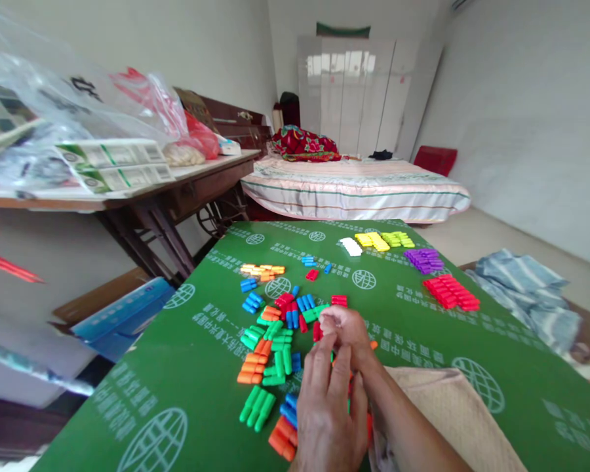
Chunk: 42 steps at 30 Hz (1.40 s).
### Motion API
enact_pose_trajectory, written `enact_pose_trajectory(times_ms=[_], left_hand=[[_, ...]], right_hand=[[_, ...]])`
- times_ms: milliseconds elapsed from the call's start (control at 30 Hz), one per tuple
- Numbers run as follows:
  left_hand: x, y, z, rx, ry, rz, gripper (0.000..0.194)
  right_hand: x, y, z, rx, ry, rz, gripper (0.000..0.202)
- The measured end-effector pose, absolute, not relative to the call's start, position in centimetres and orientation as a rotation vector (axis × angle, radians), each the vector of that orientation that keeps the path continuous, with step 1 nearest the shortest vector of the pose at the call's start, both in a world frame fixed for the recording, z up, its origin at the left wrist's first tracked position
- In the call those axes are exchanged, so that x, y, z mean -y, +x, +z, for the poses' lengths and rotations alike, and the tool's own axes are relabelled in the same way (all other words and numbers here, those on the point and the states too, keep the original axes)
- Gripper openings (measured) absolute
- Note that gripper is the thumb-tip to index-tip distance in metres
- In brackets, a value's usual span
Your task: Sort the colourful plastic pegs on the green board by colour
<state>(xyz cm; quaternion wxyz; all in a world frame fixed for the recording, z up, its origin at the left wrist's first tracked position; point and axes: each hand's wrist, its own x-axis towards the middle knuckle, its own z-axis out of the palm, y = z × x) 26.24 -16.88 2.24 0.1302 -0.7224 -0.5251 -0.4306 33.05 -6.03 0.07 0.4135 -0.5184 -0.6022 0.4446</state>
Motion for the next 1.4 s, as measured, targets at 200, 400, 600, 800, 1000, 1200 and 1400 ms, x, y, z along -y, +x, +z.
enact_pose_trajectory(times_ms=[200,400,600,800,1000,1200,1400], left_hand=[[17.3,27.3,1.1,1.531,-2.094,-1.27,0.035],[17.9,28.3,-0.4,1.434,-2.102,-1.154,0.031],[19.3,30.4,-2.8,1.352,-2.058,-1.335,0.02],[18.0,29.5,-0.3,1.566,-2.146,-1.285,0.032],[18.2,30.3,-1.8,1.548,-2.131,-1.23,0.027],[18.3,30.7,-1.9,1.467,-2.238,-1.388,0.015],[16.8,30.3,-1.8,1.578,-2.125,-1.175,0.039]], right_hand=[[5.3,33.1,-1.6,1.368,-1.27,1.207,0.027],[5.5,32.9,-1.3,1.265,-1.334,1.194,0.029],[5.7,33.3,-0.8,1.182,-1.327,1.22,0.027],[5.4,33.4,-1.3,1.181,-1.334,1.23,0.028],[5.3,33.6,-1.2,1.15,-1.344,1.215,0.028],[5.2,33.9,-0.6,1.08,-1.38,1.24,0.025],[4.7,34.2,-1.3,1.068,-1.329,1.293,0.03]])
